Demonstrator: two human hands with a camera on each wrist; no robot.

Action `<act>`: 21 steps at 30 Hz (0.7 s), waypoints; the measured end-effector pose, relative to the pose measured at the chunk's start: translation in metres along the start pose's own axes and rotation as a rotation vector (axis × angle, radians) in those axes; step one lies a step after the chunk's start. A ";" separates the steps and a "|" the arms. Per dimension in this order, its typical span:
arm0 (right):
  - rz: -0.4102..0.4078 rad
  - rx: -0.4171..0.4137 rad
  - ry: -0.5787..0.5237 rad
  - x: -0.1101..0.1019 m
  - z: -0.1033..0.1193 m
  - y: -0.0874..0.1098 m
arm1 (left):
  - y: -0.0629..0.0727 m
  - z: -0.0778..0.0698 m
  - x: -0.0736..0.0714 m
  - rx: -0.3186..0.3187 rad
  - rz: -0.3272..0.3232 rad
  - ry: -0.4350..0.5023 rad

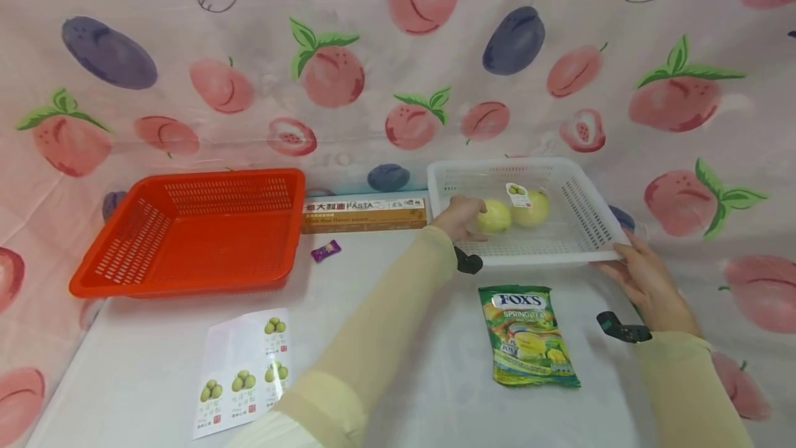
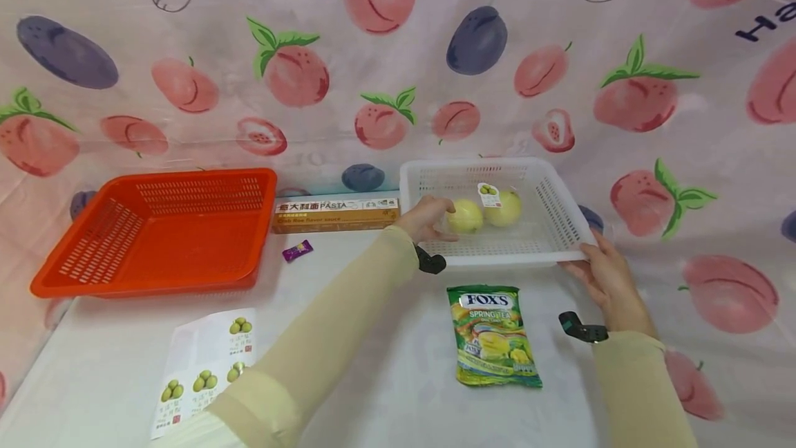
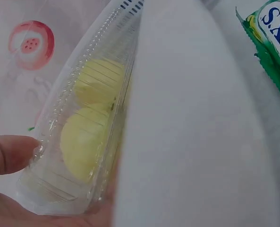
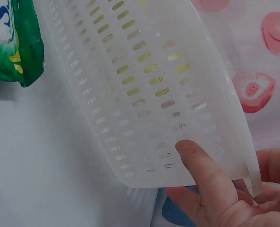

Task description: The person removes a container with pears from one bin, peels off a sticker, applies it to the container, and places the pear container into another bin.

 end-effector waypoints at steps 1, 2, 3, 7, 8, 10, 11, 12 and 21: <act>0.004 0.003 -0.001 0.001 0.000 -0.001 | 0.000 0.000 -0.001 -0.006 -0.005 -0.009; 0.007 0.003 -0.002 0.002 0.001 -0.001 | 0.001 0.000 -0.002 -0.011 -0.010 -0.030; 0.010 0.003 -0.003 0.002 0.001 -0.002 | 0.001 0.000 -0.003 -0.014 -0.010 -0.050; 0.022 -0.003 -0.004 0.005 0.001 -0.005 | 0.010 -0.005 -0.004 -0.045 -0.011 -0.142; 0.023 -0.004 -0.005 0.005 0.001 -0.006 | 0.014 -0.007 -0.004 -0.048 -0.006 -0.167; 0.025 -0.005 0.000 0.006 0.001 -0.007 | 0.019 -0.011 -0.003 -0.044 0.007 -0.226; 0.027 -0.005 0.002 0.006 0.001 -0.008 | 0.020 -0.012 -0.004 -0.039 0.013 -0.263; 0.028 -0.005 0.005 0.007 0.002 -0.008 | 0.021 -0.013 -0.004 -0.038 0.016 -0.303; -0.008 0.003 0.071 0.001 -0.006 -0.008 | 0.005 -0.014 -0.012 0.006 0.081 -0.575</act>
Point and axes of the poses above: each hand's wrist, its own y-axis away from the middle knuckle, its own x-axis out of the palm, z = x × y, the point moved 4 cm from there along -y, towards the middle knuckle, and after that the axes turned 11 degrees about x, right-handed, at the moved point
